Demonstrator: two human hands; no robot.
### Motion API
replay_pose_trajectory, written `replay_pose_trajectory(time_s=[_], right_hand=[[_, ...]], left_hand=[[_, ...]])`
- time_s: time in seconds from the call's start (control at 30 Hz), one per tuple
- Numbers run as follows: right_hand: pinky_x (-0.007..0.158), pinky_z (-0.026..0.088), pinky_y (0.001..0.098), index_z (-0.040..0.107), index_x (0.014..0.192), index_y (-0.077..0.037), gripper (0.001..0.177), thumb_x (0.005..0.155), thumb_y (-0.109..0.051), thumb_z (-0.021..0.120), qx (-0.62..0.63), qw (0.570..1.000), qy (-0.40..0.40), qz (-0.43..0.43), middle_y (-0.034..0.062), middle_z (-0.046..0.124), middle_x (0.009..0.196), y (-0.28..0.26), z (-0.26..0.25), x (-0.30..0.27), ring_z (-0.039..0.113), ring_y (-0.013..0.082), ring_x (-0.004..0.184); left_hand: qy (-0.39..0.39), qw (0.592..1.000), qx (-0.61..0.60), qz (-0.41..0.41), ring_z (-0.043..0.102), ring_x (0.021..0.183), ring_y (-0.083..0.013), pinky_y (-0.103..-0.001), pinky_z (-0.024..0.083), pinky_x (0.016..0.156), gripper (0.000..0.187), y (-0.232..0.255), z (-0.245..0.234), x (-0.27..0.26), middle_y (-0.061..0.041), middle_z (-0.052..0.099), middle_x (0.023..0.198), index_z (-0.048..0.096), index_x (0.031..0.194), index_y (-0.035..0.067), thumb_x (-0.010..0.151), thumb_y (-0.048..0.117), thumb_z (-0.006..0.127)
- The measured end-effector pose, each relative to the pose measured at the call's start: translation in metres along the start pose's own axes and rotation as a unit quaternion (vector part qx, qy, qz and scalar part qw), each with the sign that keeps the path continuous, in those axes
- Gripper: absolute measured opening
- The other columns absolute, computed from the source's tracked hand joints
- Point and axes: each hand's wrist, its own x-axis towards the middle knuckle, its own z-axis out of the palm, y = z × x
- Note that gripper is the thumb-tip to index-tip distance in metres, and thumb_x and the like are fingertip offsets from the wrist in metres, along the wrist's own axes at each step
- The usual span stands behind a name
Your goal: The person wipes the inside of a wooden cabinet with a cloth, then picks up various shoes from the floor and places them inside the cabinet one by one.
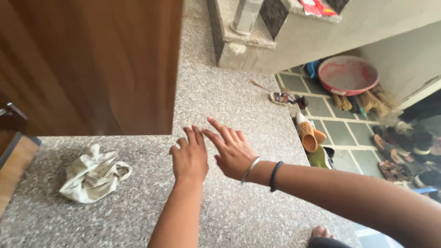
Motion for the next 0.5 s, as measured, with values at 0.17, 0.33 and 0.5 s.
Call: replay_pose_trajectory(time_s=[0.17,0.33,0.5], right_hand=[[0.106,0.037,0.0558,0.034,0.153,-0.009,0.084,0.079,-0.01,0.072,0.014,0.998,-0.015,0.056,0.0207,0.018,0.165,0.058,0.003,-0.026,0.042,0.0439,0.135],[0.104,0.038,0.0554,0.034,0.153,-0.011,0.084,0.078,-0.012,0.072,0.047,0.992,-0.014,0.118,0.0198,0.019,0.165,0.116,0.021,-0.078,0.041,0.0442,0.135],[0.104,0.038,0.0568,0.034,0.154,-0.009,0.082,0.081,-0.013,0.071,0.068,0.978,0.015,0.197,0.0219,0.019,0.166,0.178,0.039,-0.14,0.042,0.0436,0.134]], left_hand=[[-0.022,0.989,-0.143,0.008,0.061,0.119,-0.0303,-0.046,0.054,0.089,0.075,0.051,0.005,-0.005,-0.019,0.036,0.157,0.03,0.153,0.0,0.088,0.016,0.065],[-0.092,0.97,-0.222,0.025,0.052,0.127,-0.0315,-0.048,0.05,0.094,0.074,0.142,0.04,-0.001,-0.019,0.029,0.16,0.027,0.153,0.001,0.09,0.017,0.062],[-0.09,0.971,-0.203,0.086,0.039,0.142,-0.0351,-0.052,0.045,0.101,0.071,0.218,0.083,-0.004,-0.019,0.024,0.162,0.026,0.153,0.001,0.091,0.018,0.057]])
